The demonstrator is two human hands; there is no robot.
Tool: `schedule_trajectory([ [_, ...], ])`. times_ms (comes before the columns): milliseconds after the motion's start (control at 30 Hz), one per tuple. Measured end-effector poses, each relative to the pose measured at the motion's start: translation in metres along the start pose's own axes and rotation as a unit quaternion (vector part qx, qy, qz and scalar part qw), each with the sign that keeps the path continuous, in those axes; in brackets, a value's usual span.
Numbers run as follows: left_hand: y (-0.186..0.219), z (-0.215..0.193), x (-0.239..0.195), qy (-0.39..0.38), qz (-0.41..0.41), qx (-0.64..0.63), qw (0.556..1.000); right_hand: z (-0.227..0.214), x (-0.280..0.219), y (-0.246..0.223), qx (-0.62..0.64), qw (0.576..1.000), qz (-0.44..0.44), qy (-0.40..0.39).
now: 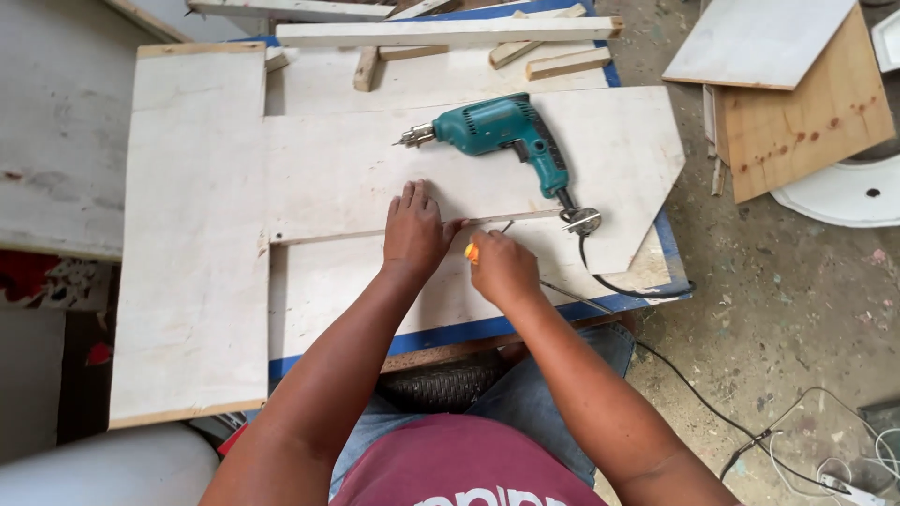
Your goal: Assembling wooden structures using a screwdriver and a power drill to fasten components together.
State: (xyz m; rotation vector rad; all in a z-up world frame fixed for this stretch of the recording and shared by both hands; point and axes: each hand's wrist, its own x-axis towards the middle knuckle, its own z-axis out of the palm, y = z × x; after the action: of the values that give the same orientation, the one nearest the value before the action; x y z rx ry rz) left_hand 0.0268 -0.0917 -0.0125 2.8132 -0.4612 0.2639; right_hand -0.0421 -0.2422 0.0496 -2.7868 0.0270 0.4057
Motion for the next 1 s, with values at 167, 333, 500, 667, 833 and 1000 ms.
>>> schedule_trajectory([
  [167,0.002,0.027,0.033,0.025,0.047,0.012,0.999,-0.007,0.002,0.008,0.033,0.999,0.015,-0.032],
  [333,0.043,-0.014,0.100,0.137,0.204,0.015,0.969,-0.015,0.007,0.012,0.043,0.998,0.004,-0.042],
  [500,0.100,-0.042,0.159,-0.133,0.344,0.199,0.908,-0.024,0.003,0.011,0.041,0.997,-0.030,-0.050],
  [667,0.106,0.003,0.205,-0.216,0.384,0.209,0.873,-0.033,0.004,0.016,0.078,0.994,-0.032,-0.070],
  [833,0.104,-0.007,0.216,-0.260,0.408,0.159,0.861,-0.035,0.004,0.019,0.084,0.992,-0.035,-0.089],
  [1000,0.108,-0.032,0.196,-0.247,0.435,0.154,0.852,-0.036,0.001,0.018,0.078,0.993,-0.053,-0.069],
])
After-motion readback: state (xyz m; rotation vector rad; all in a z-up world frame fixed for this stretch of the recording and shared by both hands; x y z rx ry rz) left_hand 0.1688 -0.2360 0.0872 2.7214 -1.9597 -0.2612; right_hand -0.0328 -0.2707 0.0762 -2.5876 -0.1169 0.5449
